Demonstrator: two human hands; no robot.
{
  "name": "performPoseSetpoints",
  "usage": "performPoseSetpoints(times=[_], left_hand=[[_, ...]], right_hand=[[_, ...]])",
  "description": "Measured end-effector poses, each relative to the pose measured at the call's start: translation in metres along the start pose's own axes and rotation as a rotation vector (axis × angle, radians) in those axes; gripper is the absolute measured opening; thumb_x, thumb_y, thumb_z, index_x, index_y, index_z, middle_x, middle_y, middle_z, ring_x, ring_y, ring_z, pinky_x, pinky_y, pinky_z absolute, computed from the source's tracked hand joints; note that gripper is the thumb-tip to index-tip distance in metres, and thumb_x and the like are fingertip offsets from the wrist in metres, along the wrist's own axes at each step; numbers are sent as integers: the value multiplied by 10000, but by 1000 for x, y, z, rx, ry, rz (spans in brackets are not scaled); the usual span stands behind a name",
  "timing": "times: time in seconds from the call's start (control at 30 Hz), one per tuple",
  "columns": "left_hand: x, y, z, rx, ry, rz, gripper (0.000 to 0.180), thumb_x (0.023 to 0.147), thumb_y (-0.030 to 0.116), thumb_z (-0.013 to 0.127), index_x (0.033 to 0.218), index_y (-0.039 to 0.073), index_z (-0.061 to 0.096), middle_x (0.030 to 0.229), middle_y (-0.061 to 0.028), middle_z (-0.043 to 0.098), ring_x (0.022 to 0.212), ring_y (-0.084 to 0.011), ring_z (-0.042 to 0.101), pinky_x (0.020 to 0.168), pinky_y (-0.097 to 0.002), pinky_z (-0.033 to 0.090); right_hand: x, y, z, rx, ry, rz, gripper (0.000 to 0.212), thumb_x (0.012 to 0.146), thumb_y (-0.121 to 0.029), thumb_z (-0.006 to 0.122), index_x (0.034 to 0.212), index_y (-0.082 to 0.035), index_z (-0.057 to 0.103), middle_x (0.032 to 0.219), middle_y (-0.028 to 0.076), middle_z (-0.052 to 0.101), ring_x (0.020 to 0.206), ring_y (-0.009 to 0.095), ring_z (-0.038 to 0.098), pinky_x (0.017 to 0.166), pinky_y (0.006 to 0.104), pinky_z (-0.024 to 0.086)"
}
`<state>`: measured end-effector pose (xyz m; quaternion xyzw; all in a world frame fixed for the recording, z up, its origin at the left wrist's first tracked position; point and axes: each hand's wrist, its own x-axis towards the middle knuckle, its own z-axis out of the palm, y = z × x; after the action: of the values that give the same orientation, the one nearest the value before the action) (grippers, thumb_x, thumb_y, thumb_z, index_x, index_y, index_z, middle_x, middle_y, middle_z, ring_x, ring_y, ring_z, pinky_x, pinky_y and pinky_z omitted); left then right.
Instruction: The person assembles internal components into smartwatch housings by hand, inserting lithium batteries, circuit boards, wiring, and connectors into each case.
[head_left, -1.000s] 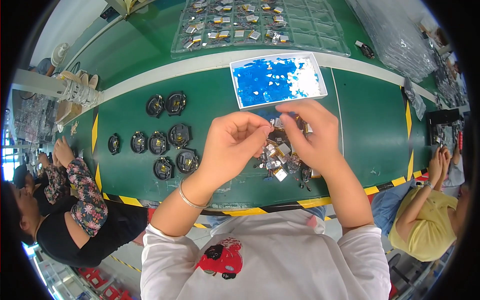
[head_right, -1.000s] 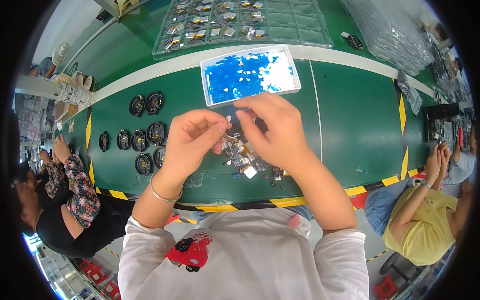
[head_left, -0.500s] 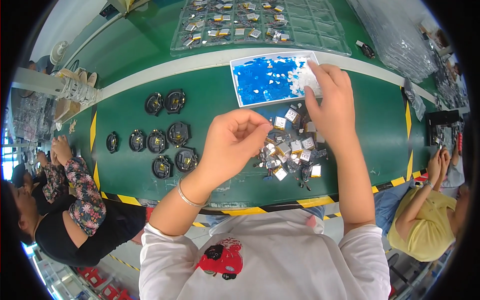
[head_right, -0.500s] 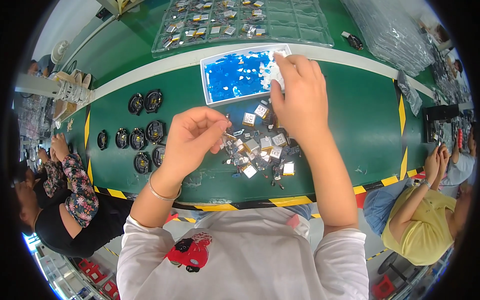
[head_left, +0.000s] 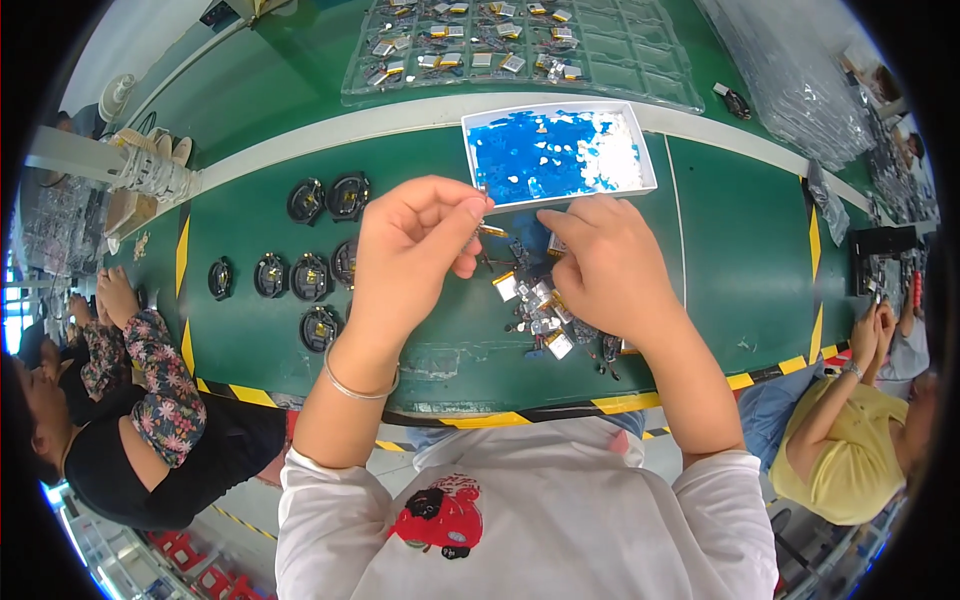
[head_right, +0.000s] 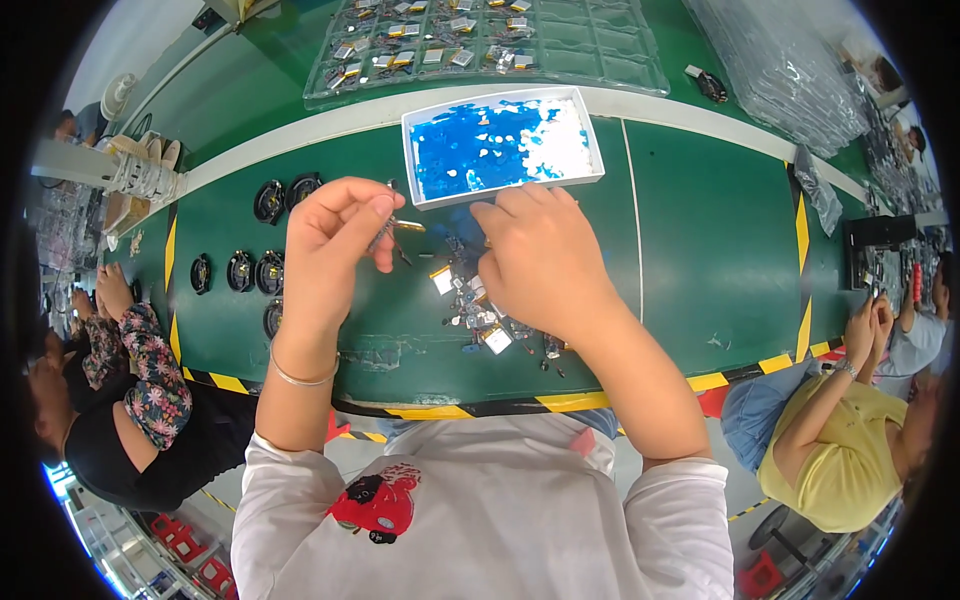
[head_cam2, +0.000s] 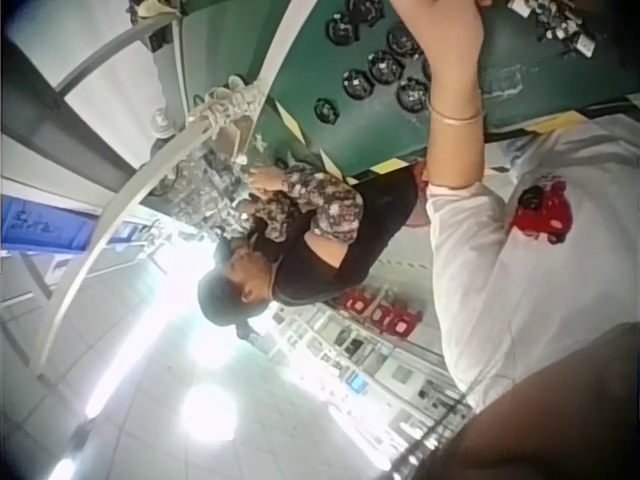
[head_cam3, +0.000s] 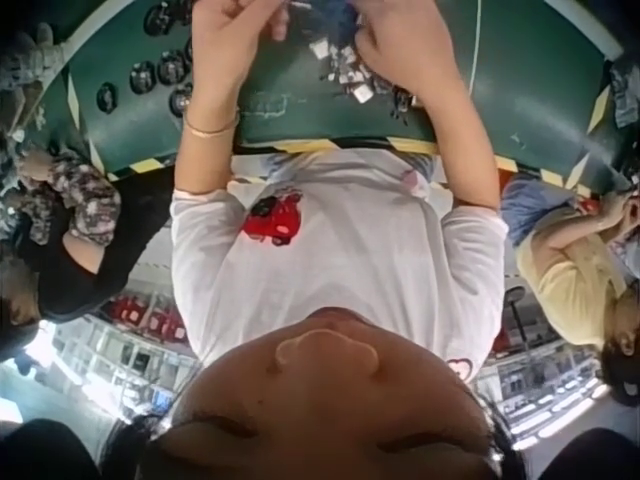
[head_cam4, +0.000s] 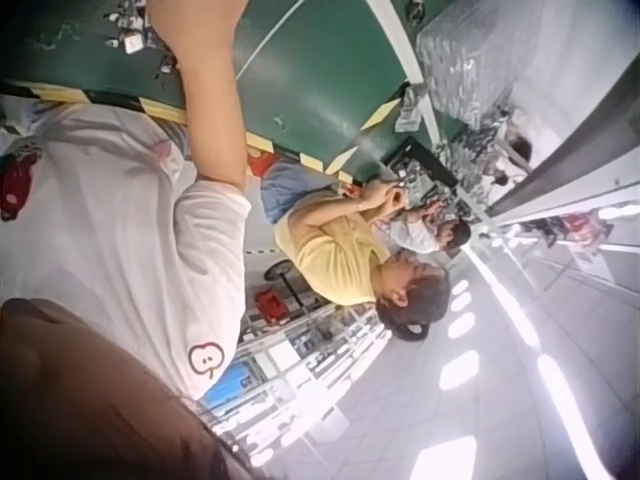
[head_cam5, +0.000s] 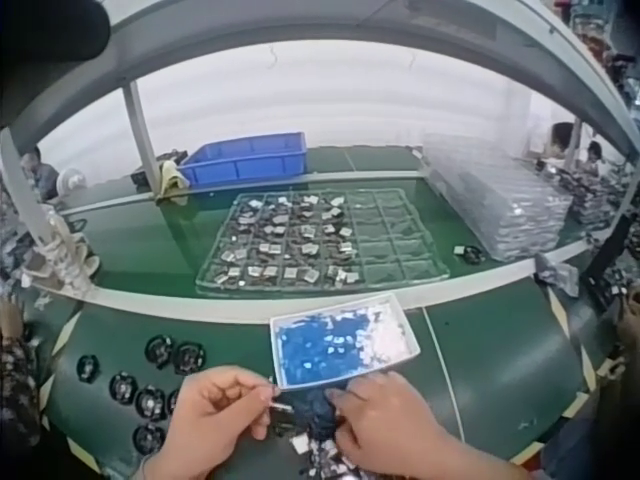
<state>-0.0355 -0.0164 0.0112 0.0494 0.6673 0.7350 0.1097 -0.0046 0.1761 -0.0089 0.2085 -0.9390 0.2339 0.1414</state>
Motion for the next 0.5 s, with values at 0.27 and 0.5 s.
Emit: performPoseSetpoints(times=[0.27, 0.5], left_hand=[[-1, -3, -5, -71, -76, -22, 91, 865, 89, 599, 900, 7, 621, 701, -8, 606, 572, -40, 536, 489, -173, 437], [0, -4, -4, -96, -90, -26, 91, 869, 90, 594, 897, 8, 620, 699, -5, 601, 580, -41, 539, 490, -177, 434]], right_hand=[[0, 3, -2, -160, -57, 121, 185, 721, -156, 668, 825, -5, 639, 715, 103, 582, 700, 276, 564, 665, 366, 446], [-1, 7, 2, 110, 64, 189, 96, 703, -90, 636, 734, 0, 632, 658, 111, 582, 614, 278, 560, 604, 367, 442]])
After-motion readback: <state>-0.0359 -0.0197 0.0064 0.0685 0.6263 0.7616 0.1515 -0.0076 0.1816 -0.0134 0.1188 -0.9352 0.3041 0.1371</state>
